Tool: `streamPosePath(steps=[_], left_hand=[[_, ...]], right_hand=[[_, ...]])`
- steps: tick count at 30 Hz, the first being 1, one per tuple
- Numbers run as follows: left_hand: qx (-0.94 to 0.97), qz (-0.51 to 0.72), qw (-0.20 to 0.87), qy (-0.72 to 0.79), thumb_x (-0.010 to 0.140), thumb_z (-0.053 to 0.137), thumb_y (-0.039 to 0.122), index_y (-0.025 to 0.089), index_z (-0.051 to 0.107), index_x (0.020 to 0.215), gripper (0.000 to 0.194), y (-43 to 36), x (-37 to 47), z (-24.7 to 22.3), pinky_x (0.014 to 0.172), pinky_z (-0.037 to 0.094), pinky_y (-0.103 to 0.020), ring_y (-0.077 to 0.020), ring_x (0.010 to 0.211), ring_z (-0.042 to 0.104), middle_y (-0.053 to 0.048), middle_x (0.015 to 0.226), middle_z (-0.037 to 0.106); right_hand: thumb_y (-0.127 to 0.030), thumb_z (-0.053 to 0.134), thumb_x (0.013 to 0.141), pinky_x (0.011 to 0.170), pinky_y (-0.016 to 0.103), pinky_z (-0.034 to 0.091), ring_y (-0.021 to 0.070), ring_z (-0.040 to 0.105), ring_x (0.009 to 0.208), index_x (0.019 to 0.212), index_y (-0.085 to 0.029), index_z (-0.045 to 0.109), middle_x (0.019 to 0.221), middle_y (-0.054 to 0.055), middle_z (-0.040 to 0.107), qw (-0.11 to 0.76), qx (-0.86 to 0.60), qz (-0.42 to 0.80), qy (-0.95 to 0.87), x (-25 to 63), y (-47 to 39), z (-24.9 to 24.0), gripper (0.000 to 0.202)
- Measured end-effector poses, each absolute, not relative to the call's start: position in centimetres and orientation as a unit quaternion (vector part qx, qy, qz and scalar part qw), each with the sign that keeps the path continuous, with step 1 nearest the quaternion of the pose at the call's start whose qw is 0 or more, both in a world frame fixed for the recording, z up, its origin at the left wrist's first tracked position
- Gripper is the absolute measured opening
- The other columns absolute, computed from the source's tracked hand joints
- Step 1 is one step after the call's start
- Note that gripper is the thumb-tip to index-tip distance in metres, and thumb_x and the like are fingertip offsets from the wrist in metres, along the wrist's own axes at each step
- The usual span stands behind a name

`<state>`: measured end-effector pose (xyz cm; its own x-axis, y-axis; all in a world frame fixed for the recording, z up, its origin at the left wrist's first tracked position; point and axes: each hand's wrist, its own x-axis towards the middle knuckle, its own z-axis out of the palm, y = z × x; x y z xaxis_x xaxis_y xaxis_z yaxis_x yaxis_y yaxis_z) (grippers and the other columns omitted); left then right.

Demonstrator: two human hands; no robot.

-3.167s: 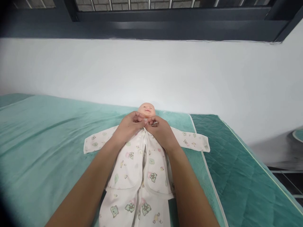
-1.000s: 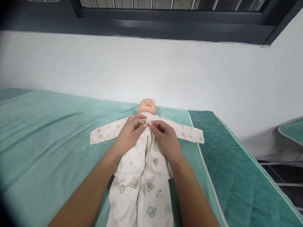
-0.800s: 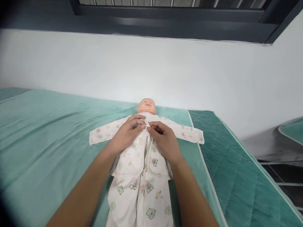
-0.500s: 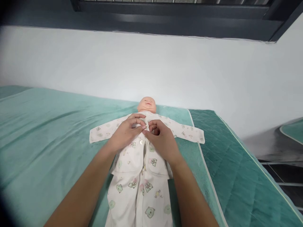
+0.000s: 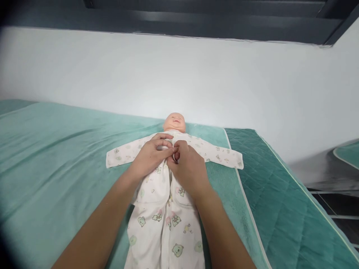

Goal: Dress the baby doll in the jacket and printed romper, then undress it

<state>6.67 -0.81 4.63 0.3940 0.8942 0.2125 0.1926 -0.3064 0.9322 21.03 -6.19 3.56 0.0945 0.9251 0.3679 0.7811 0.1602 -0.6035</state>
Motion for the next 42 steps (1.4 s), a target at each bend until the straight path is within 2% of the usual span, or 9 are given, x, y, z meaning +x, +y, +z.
streamPosePath(steps=[8, 13, 17, 28, 31, 34, 37, 39, 42], left_hand=[[0.662, 0.39, 0.502, 0.398, 0.082, 0.065, 0.032, 0.019, 0.071, 0.078, 0.015, -1.0, 6.7, 4.7, 0.053, 0.045, -0.022, -0.0129, 0.083, 0.062, -0.002, 0.137, 0.053], [0.654, 0.4, 0.511, 0.389, 0.084, 0.064, 0.031, 0.019, 0.07, 0.079, 0.014, -1.3, 6.5, 4.9, 0.065, 0.05, -0.024, -0.0177, 0.1, 0.062, -0.002, 0.138, 0.053], [0.66, 0.404, 0.497, 0.393, 0.086, 0.063, 0.034, 0.02, 0.07, 0.082, 0.016, -1.3, 6.5, 4.7, 0.072, 0.051, -0.025, -0.0181, 0.104, 0.061, -0.002, 0.138, 0.054], [0.664, 0.364, 0.493, 0.428, 0.083, 0.063, 0.039, 0.02, 0.066, 0.082, 0.02, -1.6, 6.8, 5.4, 0.036, 0.031, -0.02, -0.0102, 0.071, 0.058, -0.002, 0.142, 0.049], [0.669, 0.396, 0.471, 0.417, 0.084, 0.062, 0.033, 0.022, 0.063, 0.088, 0.012, -1.5, 6.8, 5.0, 0.047, 0.041, -0.02, -0.0148, 0.087, 0.062, -0.002, 0.137, 0.053], [0.68, 0.415, 0.45, 0.404, 0.085, 0.059, 0.027, 0.024, 0.062, 0.098, 0.014, -1.4, 6.6, 4.8, 0.072, 0.051, -0.026, -0.0183, 0.103, 0.062, -0.003, 0.128, 0.059], [0.706, 0.415, 0.43, 0.38, 0.087, 0.057, 0.025, 0.024, 0.063, 0.101, 0.016, -1.3, 6.1, 5.0, 0.095, 0.046, -0.031, -0.0196, 0.116, 0.058, -0.003, 0.125, 0.062], [0.722, 0.419, 0.415, 0.363, 0.087, 0.058, 0.026, 0.024, 0.065, 0.1, 0.015, -1.2, 5.7, 5.4, 0.103, 0.041, -0.033, -0.0201, 0.121, 0.055, -0.004, 0.124, 0.063], [0.74, 0.413, 0.381, 0.37, 0.087, 0.06, 0.031, 0.023, 0.067, 0.092, 0.012, -1.4, 5.1, 6.2, 0.099, 0.041, -0.033, -0.0204, 0.113, 0.057, -0.004, 0.112, 0.066]], right_hand=[[-0.029, 0.064, 0.082, 0.063, 0.027, 0.038, 0.0126, 0.049, 0.064, 0.121, -0.027, 0.052, 0.072, -0.006, 0.051, 0.41, -0.604, 0.145, -0.668, 21.3, -6.2, 3.4, 0.041], [-0.03, 0.056, 0.09, 0.065, 0.027, 0.039, 0.012, 0.045, 0.064, 0.129, -0.028, 0.05, 0.076, -0.005, 0.049, 0.462, -0.526, 0.246, -0.67, 21.9, -6.3, 3.3, 0.04], [-0.029, 0.05, 0.093, 0.068, 0.026, 0.04, 0.012, 0.046, 0.068, 0.121, -0.027, 0.055, 0.08, -0.004, 0.052, 0.513, -0.502, 0.296, -0.63, 22.3, -6.0, 3.1, 0.028], [-0.032, 0.06, 0.086, 0.064, 0.025, 0.039, 0.0115, 0.046, 0.065, 0.1, -0.022, 0.065, 0.072, -0.004, 0.053, 0.535, -0.568, 0.304, -0.547, 22.1, -5.3, 3.5, 0.018], [-0.033, 0.062, 0.084, 0.064, 0.025, 0.04, 0.0117, 0.047, 0.065, 0.099, -0.022, 0.064, 0.072, -0.004, 0.054, 0.552, -0.57, 0.306, -0.527, 22.0, -5.2, 3.3, 0.019], [-0.034, 0.061, 0.084, 0.066, 0.026, 0.042, 0.0126, 0.05, 0.067, 0.099, -0.022, 0.063, 0.075, -0.003, 0.057, 0.569, -0.568, 0.298, -0.514, 21.9, -5.2, 3.1, 0.019], [-0.036, 0.06, 0.087, 0.067, 0.027, 0.043, 0.0135, 0.053, 0.07, 0.093, -0.022, 0.063, 0.078, -0.001, 0.06, 0.571, -0.57, 0.275, -0.523, 22.3, -5.6, 3.6, 0.016], [-0.041, 0.057, 0.089, 0.062, 0.026, 0.04, 0.013, 0.05, 0.065, 0.085, -0.022, 0.061, 0.071, -0.002, 0.057, 0.533, -0.593, 0.249, -0.55, 22.7, -6.3, 4.5, 0.02], [-0.049, 0.057, 0.09, 0.054, 0.027, 0.034, 0.0126, 0.044, 0.058, 0.072, -0.022, 0.055, 0.061, -0.003, 0.051, 0.417, -0.631, 0.211, -0.619, 23.2, -7.8, 6.2, 0.032]])
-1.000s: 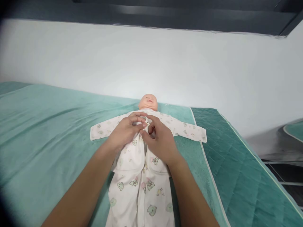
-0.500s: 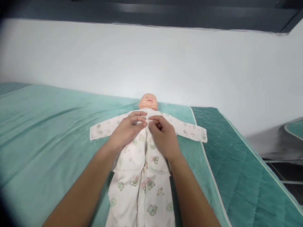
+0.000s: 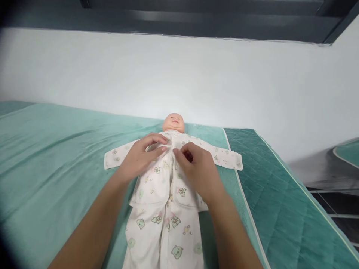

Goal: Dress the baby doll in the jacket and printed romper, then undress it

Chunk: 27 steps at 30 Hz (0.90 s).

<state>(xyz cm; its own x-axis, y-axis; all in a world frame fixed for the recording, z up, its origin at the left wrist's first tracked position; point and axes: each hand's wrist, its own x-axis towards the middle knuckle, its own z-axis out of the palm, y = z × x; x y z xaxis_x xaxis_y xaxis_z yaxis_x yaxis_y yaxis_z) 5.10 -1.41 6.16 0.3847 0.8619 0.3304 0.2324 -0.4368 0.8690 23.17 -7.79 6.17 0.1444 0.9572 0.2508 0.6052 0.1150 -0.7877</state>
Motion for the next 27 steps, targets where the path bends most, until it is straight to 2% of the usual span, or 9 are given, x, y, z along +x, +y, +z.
streamPosePath(steps=[4, 7, 10, 14, 17, 21, 24, 27], left_hand=[[0.779, 0.337, 0.371, 0.377, 0.088, 0.059, 0.039, 0.022, 0.068, 0.084, 0.019, -1.9, 4.4, 7.0, 0.074, 0.044, -0.03, -0.0162, 0.082, 0.057, -0.002, 0.089, 0.066], [0.817, 0.248, 0.39, 0.345, 0.083, 0.065, 0.04, 0.023, 0.069, 0.083, 0.018, -2.1, 4.2, 7.2, 0.068, 0.043, -0.028, -0.0154, 0.076, 0.055, 0.0, 0.083, 0.065], [0.843, 0.223, 0.369, 0.321, 0.08, 0.068, 0.036, 0.023, 0.068, 0.081, 0.013, -2.0, 4.0, 7.3, 0.073, 0.044, -0.028, -0.0165, 0.084, 0.057, 0.0, 0.087, 0.066], [0.861, 0.217, 0.35, 0.298, 0.084, 0.063, 0.031, 0.023, 0.068, 0.079, 0.012, -1.9, 3.9, 7.3, 0.075, 0.043, -0.027, -0.0161, 0.086, 0.057, -0.001, 0.088, 0.065], [0.852, 0.214, 0.369, 0.302, 0.087, 0.06, 0.034, 0.022, 0.066, 0.08, 0.016, -2.2, 4.0, 7.5, 0.066, 0.042, -0.026, -0.0142, 0.075, 0.054, 0.0, 0.079, 0.063], [0.812, 0.211, 0.447, 0.311, 0.088, 0.057, 0.04, 0.021, 0.064, 0.084, 0.021, -2.9, 4.5, 7.7, 0.053, 0.037, -0.023, -0.0105, 0.061, 0.047, 0.002, 0.069, 0.057], [0.786, 0.212, 0.494, 0.306, 0.089, 0.057, 0.04, 0.02, 0.062, 0.086, 0.021, -3.2, 4.7, 7.8, 0.048, 0.035, -0.021, -0.0085, 0.055, 0.045, 0.002, 0.068, 0.06], [0.763, 0.213, 0.528, 0.305, 0.089, 0.058, 0.041, 0.019, 0.061, 0.088, 0.022, -3.3, 4.8, 7.7, 0.047, 0.036, -0.02, -0.0081, 0.053, 0.048, 0.001, 0.066, 0.062]], right_hand=[[-0.044, 0.066, 0.082, 0.049, 0.028, 0.027, 0.0132, 0.042, 0.054, 0.066, -0.022, 0.044, 0.064, -0.001, 0.055, 0.254, -0.667, 0.131, -0.688, 22.5, -9.6, 6.8, 0.035], [-0.036, 0.066, 0.08, 0.048, 0.029, 0.023, 0.013, 0.04, 0.052, 0.07, -0.023, 0.042, 0.069, 0.001, 0.056, 0.205, -0.684, 0.07, -0.696, 21.7, -10.1, 6.3, 0.028], [-0.029, 0.06, 0.083, 0.048, 0.029, 0.022, 0.0129, 0.04, 0.051, 0.068, -0.023, 0.042, 0.067, 0.001, 0.055, 0.193, -0.669, 0.08, -0.713, 21.7, -10.3, 6.2, 0.024], [-0.029, 0.051, 0.089, 0.047, 0.028, 0.025, 0.0126, 0.041, 0.051, 0.062, -0.022, 0.04, 0.06, -0.001, 0.053, 0.203, -0.639, 0.162, -0.724, 22.9, -10.3, 7.2, 0.03], [-0.031, 0.05, 0.091, 0.047, 0.028, 0.027, 0.0125, 0.041, 0.052, 0.062, -0.022, 0.042, 0.059, -0.001, 0.052, 0.22, -0.624, 0.204, -0.722, 23.7, -10.0, 7.5, 0.031], [-0.028, 0.047, 0.09, 0.047, 0.027, 0.027, 0.0119, 0.041, 0.053, 0.063, -0.022, 0.045, 0.061, -0.002, 0.053, 0.235, -0.61, 0.243, -0.717, 24.0, -9.6, 7.1, 0.027], [-0.028, 0.046, 0.09, 0.046, 0.026, 0.025, 0.011, 0.038, 0.053, 0.062, -0.021, 0.042, 0.059, -0.003, 0.05, 0.242, -0.601, 0.256, -0.718, 24.2, -9.4, 6.8, 0.029], [-0.033, 0.047, 0.091, 0.046, 0.025, 0.026, 0.0112, 0.038, 0.053, 0.064, -0.022, 0.048, 0.059, -0.003, 0.05, 0.251, -0.588, 0.305, -0.706, 24.6, -9.3, 7.0, 0.029]])
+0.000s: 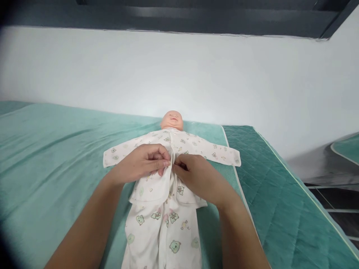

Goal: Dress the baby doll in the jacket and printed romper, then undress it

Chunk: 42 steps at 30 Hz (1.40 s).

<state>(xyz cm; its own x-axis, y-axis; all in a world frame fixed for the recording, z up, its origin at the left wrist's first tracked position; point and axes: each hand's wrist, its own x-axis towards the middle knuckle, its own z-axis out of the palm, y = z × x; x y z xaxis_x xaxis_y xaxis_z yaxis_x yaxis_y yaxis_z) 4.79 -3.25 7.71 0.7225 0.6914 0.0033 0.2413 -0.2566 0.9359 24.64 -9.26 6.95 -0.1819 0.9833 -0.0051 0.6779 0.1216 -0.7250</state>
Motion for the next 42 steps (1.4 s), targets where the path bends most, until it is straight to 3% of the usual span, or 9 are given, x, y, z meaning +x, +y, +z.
streamPosePath(steps=[6, 11, 29, 33, 37, 42], left_hand=[[0.732, 0.231, 0.572, 0.289, 0.087, 0.061, 0.039, 0.017, 0.061, 0.086, 0.022, -2.8, 4.5, 7.4, 0.058, 0.049, -0.024, -0.0114, 0.061, 0.06, -0.001, 0.066, 0.063], [0.719, 0.225, 0.602, 0.263, 0.088, 0.063, 0.039, 0.017, 0.062, 0.087, 0.022, -2.2, 4.1, 7.2, 0.064, 0.053, -0.026, -0.012, 0.064, 0.062, -0.002, 0.07, 0.067], [0.712, 0.215, 0.617, 0.255, 0.088, 0.064, 0.033, 0.018, 0.058, 0.092, 0.017, -2.3, 4.2, 6.8, 0.062, 0.051, -0.023, -0.0099, 0.066, 0.061, 0.001, 0.074, 0.063], [0.723, 0.204, 0.607, 0.258, 0.089, 0.061, 0.036, 0.019, 0.055, 0.094, 0.019, -2.5, 4.3, 6.9, 0.062, 0.05, -0.024, -0.0102, 0.066, 0.06, 0.001, 0.075, 0.063], [0.727, 0.208, 0.596, 0.271, 0.086, 0.065, 0.039, 0.02, 0.052, 0.091, 0.024, -2.8, 4.7, 7.0, 0.063, 0.05, -0.025, -0.0116, 0.07, 0.06, 0.001, 0.078, 0.062], [0.732, 0.212, 0.586, 0.277, 0.089, 0.06, 0.035, 0.021, 0.049, 0.09, 0.018, -2.9, 4.8, 6.9, 0.062, 0.05, -0.025, -0.0117, 0.071, 0.059, 0.001, 0.077, 0.061]], right_hand=[[-0.05, 0.053, 0.091, 0.056, 0.027, 0.038, 0.0131, 0.049, 0.058, 0.071, -0.02, 0.058, 0.061, -0.001, 0.055, 0.35, -0.523, 0.455, -0.63, 24.4, -9.1, 7.1, 0.036], [-0.052, 0.054, 0.092, 0.058, 0.026, 0.04, 0.0125, 0.05, 0.059, 0.076, -0.019, 0.061, 0.063, -0.001, 0.057, 0.363, -0.488, 0.509, -0.609, 24.2, -8.7, 6.4, 0.037], [-0.044, 0.051, 0.097, 0.052, 0.021, 0.046, 0.0104, 0.061, 0.055, 0.08, -0.018, 0.06, 0.065, 0.0, 0.065, 0.413, -0.447, 0.558, -0.564, 24.3, -8.1, 5.6, 0.032], [-0.044, 0.052, 0.097, 0.052, 0.021, 0.049, 0.0117, 0.066, 0.058, 0.086, -0.02, 0.057, 0.074, 0.001, 0.068, 0.421, -0.438, 0.57, -0.554, 24.4, -8.0, 5.2, 0.027], [-0.045, 0.051, 0.097, 0.054, 0.021, 0.051, 0.012, 0.066, 0.059, 0.085, -0.02, 0.056, 0.068, 0.001, 0.067, 0.414, -0.438, 0.564, -0.565, 24.4, -8.0, 5.2, 0.029], [-0.046, 0.049, 0.098, 0.057, 0.023, 0.052, 0.0121, 0.066, 0.062, 0.085, -0.02, 0.057, 0.072, 0.001, 0.068, 0.406, -0.432, 0.56, -0.579, 24.4, -7.9, 5.3, 0.03]])
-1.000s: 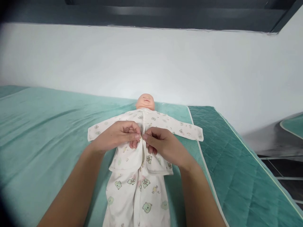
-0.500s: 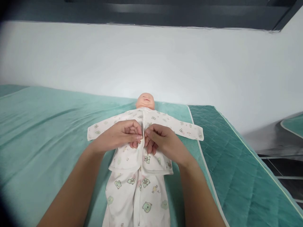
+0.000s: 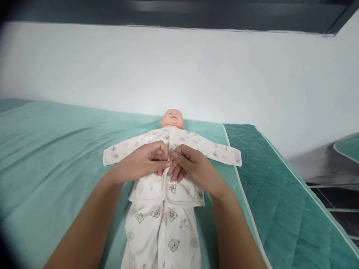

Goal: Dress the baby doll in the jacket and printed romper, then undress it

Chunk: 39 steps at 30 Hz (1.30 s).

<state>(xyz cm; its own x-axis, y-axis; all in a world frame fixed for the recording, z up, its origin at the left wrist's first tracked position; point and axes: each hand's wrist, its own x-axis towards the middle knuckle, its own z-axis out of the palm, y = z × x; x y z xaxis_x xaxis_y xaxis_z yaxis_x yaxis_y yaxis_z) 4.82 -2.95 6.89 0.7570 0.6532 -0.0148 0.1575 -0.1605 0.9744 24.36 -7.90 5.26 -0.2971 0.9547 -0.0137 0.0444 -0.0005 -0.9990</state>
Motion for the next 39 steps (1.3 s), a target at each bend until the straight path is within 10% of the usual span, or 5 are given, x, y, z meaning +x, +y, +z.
streamPosePath(steps=[39], left_hand=[[0.735, 0.197, 0.586, 0.279, 0.086, 0.057, 0.021, 0.021, 0.048, 0.094, 0.012, -2.5, 4.11, 6.76, 0.067, 0.049, -0.027, -0.0129, 0.074, 0.061, 0.0, 0.081, 0.062]], right_hand=[[-0.034, 0.054, 0.095, 0.064, 0.028, 0.053, 0.0135, 0.064, 0.068, 0.101, -0.023, 0.054, 0.076, -0.001, 0.066, 0.367, -0.468, 0.538, -0.597, 24.1, -8.44, 5.35, 0.012]])
